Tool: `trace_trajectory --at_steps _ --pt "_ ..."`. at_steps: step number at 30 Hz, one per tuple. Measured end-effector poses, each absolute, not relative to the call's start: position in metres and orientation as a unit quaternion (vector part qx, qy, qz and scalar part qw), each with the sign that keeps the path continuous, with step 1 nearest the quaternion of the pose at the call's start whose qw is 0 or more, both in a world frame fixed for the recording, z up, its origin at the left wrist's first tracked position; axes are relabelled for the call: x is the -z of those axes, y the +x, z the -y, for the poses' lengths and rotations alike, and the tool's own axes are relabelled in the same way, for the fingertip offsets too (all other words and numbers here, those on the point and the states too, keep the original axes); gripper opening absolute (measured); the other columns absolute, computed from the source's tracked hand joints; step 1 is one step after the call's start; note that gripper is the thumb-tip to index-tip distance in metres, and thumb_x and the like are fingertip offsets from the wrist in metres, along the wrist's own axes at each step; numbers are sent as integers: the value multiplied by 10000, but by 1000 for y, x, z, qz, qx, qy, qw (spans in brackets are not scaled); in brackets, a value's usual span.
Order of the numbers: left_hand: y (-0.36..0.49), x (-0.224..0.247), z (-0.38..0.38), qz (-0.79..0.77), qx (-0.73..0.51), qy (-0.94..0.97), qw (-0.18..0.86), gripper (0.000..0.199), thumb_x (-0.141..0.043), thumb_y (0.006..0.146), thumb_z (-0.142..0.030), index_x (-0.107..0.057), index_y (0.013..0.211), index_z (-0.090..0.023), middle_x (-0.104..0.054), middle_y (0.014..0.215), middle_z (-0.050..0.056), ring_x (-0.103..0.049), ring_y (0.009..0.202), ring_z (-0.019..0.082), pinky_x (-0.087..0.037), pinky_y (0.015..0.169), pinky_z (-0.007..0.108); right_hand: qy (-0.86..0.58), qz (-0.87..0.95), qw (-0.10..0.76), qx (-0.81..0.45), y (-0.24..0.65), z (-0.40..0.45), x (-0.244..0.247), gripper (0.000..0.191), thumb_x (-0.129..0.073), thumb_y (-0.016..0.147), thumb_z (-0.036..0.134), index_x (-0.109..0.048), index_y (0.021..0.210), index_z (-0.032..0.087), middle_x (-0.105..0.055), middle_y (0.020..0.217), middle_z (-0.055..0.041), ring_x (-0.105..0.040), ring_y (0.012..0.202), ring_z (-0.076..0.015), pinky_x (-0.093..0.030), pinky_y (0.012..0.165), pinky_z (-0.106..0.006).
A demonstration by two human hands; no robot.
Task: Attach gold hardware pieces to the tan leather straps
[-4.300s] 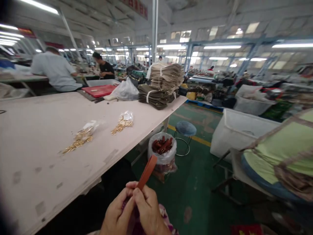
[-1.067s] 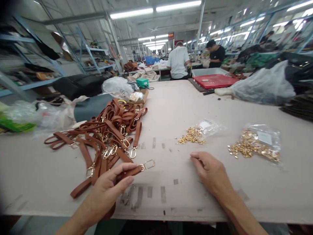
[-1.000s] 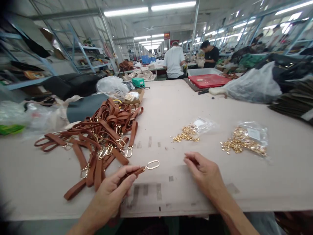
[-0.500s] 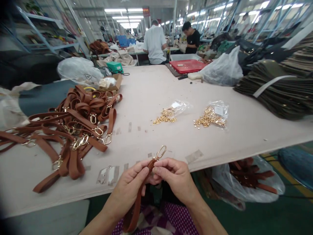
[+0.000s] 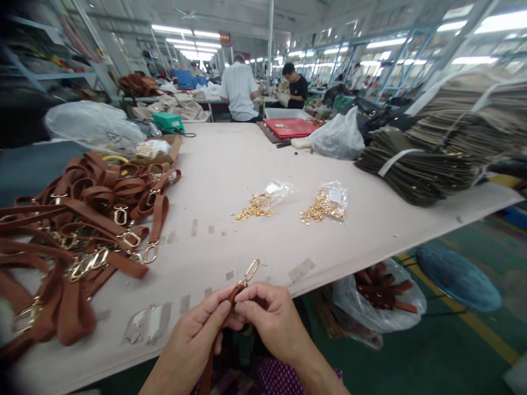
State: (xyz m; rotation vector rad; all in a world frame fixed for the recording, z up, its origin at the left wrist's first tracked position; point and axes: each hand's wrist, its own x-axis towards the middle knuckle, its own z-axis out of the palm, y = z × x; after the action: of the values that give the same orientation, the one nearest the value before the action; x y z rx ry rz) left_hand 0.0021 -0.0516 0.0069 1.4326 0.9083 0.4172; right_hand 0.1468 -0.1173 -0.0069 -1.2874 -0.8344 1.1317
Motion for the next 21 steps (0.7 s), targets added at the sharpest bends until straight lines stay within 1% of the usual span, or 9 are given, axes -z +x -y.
trace_trajectory --at_steps 2,6,9,11,14,17,21 --pt "0 -2 51 -407 -184 636 629 459 -496 918 -481 -655 1259 -218 -648 692 2 -473 489 105 -388 461 197 -545 354 587 -483 145 118 10 139 -695 818 308 -679 780 175 -669 675 4 -612 642 -134 -481 636 -252" --pt "0 8 49 -408 -196 648 613 492 -517 887 -540 -677 1235 -232 -630 645 -9 -484 473 111 -391 467 207 -542 357 603 -464 144 119 17 137 -677 833 299 -664 799 167 -668 689 -11 -619 652 -152 -488 645 -275" --pt "4 7 50 -407 -199 633 628 501 -541 869 -554 -688 1214 -222 -635 640 -4 -480 464 107 -387 460 203 -538 352 605 -470 147 120 16 148 -675 834 310 -660 795 169 -667 678 -8 -618 645 -149 -486 646 -271" --pt "8 3 50 -401 -191 615 651 494 -541 876 -537 -683 1214 -206 -658 681 14 -480 469 102 -382 454 194 -550 347 599 -468 150 120 15 156 -680 830 319 -666 785 170 -663 669 -2 -606 640 -140 -480 648 -261" --pt "14 -2 51 -389 -173 606 672 455 -495 918 -466 -660 1239 -189 -686 756 40 -480 485 95 -377 448 180 -568 350 581 -466 156 121 13 163 -673 836 325 -674 782 171 -663 681 -1 -593 655 -133 -475 661 -252" --pt "17 -2 52 -389 -167 626 655 418 -473 940 -411 -657 1245 -193 -682 752 34 -478 490 92 -384 454 175 -570 362 566 -473 161 123 13 158 -658 849 314 -672 788 169 -670 706 -5 -597 673 -133 -476 672 -251" --pt "16 3 53 -379 -185 659 622 406 -480 940 -432 -671 1233 -226 -697 737 26 -496 476 96 -403 461 184 -578 368 568 -456 160 125 9 108 -637 863 269 -630 806 177 -678 718 -5 -625 685 -147 -492 672 -266"
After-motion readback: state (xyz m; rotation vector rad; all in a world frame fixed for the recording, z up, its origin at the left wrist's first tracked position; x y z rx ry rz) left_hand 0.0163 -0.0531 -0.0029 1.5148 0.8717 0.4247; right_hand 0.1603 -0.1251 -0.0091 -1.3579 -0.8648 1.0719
